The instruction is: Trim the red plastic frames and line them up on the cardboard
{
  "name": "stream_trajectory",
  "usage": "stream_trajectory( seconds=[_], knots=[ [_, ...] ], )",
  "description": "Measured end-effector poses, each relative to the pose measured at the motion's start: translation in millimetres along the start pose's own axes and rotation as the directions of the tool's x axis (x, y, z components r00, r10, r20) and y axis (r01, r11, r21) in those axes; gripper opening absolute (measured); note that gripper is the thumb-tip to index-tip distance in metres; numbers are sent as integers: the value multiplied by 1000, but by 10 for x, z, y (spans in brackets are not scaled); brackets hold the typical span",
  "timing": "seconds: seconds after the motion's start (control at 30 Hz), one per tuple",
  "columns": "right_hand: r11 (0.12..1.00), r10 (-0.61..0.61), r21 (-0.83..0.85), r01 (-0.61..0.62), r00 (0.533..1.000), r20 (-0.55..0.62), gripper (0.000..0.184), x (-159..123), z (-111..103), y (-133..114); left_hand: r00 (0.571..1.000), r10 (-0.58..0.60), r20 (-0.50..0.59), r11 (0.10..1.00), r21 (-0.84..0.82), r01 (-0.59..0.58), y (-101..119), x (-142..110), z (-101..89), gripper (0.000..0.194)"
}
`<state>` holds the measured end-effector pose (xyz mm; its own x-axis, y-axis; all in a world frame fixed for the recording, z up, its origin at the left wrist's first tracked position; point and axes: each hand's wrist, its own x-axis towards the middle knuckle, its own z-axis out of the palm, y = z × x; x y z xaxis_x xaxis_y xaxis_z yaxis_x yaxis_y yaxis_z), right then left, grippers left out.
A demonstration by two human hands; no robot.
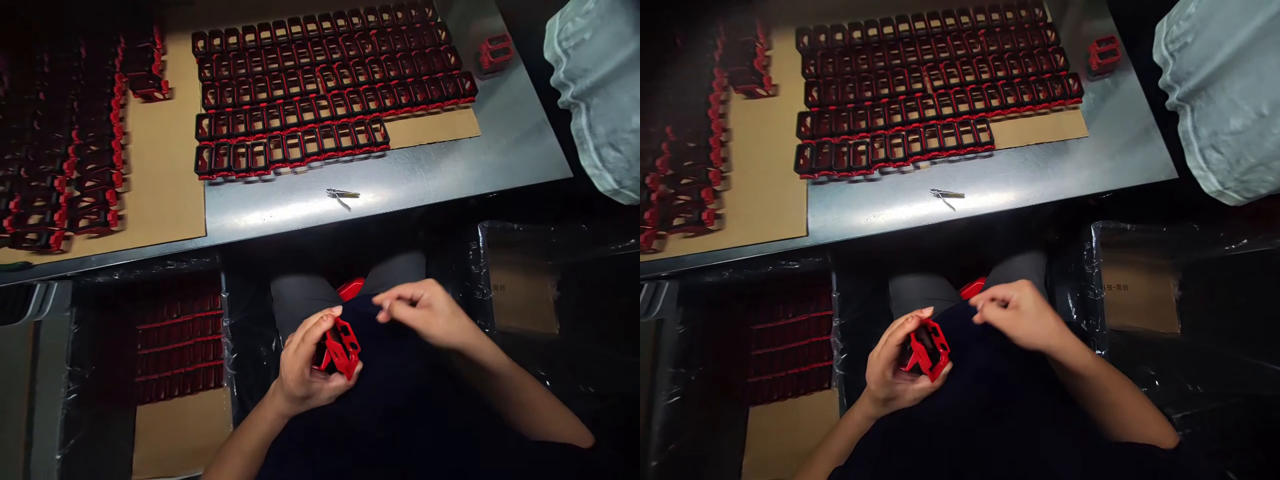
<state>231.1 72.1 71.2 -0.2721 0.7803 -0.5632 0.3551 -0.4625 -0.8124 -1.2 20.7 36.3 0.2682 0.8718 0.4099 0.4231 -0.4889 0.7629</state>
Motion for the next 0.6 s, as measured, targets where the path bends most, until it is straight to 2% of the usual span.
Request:
stream_trajectory(
  seconds=[0.07,0.1,0.17,0.3,0.47,0.6],
  knots=[
    [999,35,9,-34,992,-119,33,30,-115,102,992,-127,-12,987,-104,125,1,-32,35,74],
    [999,39,18,-37,994,-104,40,41,-135,143,986,-167,2,974,-154,165,0,-44,54,74],
    [997,30,76,-31,1000,7,45,45,-98,196,976,-216,34,950,-223,219,-6,-57,89,77],
    [957,56,270,-103,983,177,37,7,113,216,961,-266,79,913,-297,278,-11,-47,120,81],
    [875,1,448,-185,925,381,39,-20,217,227,947,-300,112,884,-340,320,-2,-28,124,80],
    [859,-76,481,-177,885,460,37,-16,219,237,938,-322,130,873,-342,347,0,-35,135,80]
  ],
)
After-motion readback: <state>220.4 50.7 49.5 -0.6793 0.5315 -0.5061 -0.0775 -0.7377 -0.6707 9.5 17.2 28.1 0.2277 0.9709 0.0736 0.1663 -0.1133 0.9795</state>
